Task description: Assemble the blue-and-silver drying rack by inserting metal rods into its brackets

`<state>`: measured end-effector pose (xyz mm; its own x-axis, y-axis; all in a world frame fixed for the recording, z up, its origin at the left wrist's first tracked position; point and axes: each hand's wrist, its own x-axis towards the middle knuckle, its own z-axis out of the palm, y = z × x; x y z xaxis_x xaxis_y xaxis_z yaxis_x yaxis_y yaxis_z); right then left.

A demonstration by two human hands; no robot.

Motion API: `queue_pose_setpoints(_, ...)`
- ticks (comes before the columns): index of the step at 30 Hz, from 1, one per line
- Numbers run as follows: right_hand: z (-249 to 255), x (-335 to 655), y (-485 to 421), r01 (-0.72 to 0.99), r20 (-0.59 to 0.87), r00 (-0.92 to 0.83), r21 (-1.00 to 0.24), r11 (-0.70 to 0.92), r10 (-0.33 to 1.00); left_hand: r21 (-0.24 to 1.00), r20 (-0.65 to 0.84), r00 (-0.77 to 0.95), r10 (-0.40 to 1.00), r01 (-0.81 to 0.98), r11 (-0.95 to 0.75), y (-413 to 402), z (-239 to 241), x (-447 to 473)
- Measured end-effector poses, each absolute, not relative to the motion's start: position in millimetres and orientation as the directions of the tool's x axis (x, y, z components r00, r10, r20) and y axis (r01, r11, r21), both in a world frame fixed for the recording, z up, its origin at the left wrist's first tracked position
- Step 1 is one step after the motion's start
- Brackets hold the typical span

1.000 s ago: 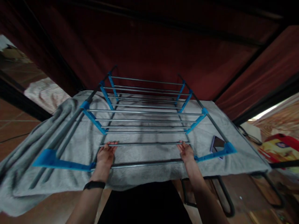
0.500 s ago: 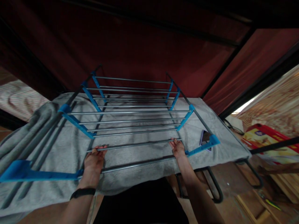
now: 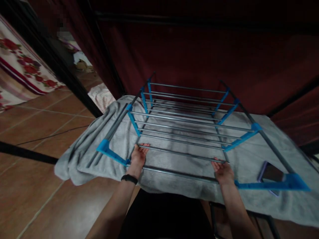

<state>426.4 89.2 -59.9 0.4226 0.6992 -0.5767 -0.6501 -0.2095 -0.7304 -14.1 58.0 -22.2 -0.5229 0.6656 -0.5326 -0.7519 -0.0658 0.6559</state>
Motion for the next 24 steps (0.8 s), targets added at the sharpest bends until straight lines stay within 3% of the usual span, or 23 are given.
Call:
queue_pose_setpoints(14, -79.2, 440.2, 91.5, -0.594, -0.565, 0.412, -0.762, -0.259, 0.715, 0.657, -0.474, -0.532, 0.702, -0.744, -0.120, 53.4, -28.8, -10.2)
queue_pose_setpoints(24, -73.6, 445.3, 93.8, -0.654, -0.620, 0.379, -0.705, -0.275, 0.687, 0.646, -0.518, -0.506, 0.689, -0.760, -0.072, 50.9, -15.2, -7.5)
